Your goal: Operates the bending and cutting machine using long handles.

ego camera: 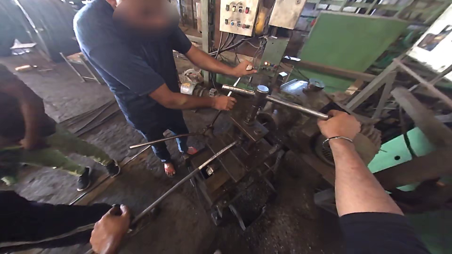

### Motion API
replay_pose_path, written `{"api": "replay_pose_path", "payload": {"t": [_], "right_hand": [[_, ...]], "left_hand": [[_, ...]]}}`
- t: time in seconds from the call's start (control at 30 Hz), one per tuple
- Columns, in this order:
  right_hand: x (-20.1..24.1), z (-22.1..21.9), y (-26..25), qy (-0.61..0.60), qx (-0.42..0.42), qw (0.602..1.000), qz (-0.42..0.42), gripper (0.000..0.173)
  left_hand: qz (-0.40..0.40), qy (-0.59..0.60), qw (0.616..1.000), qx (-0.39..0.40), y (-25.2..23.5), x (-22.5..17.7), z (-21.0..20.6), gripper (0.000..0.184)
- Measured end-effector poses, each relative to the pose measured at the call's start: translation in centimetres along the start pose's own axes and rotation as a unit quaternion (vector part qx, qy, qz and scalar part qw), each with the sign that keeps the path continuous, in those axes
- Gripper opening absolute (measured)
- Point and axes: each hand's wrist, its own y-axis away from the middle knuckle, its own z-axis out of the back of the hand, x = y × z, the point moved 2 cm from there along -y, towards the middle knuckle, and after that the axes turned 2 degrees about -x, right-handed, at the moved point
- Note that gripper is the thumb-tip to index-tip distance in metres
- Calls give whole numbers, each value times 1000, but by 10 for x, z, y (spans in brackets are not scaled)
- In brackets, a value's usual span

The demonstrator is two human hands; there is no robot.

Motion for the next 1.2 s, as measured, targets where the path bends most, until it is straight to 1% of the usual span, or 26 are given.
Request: {"api": "replay_pose_path", "payload": {"t": [0.63, 0.9, 1.03, 1.2], "right_hand": [[-4, -5, -6, 14, -1, 1000, -3, 32], [-1, 0, -5, 7, 8, 1000, -2, 34], [-2, -2, -8, 11, 12, 1000, -6, 32], [-4, -3, -11, 22, 16, 1000, -7, 33]], "left_hand": [[-8, -11, 1000, 0, 5, -10, 3, 47], [-8, -4, 1000, 1, 6, -11, 3, 49], [-12, -6, 1000, -2, 7, -11, 3, 49], [-22, -4, 1000, 2, 6, -12, 1, 48]]}}
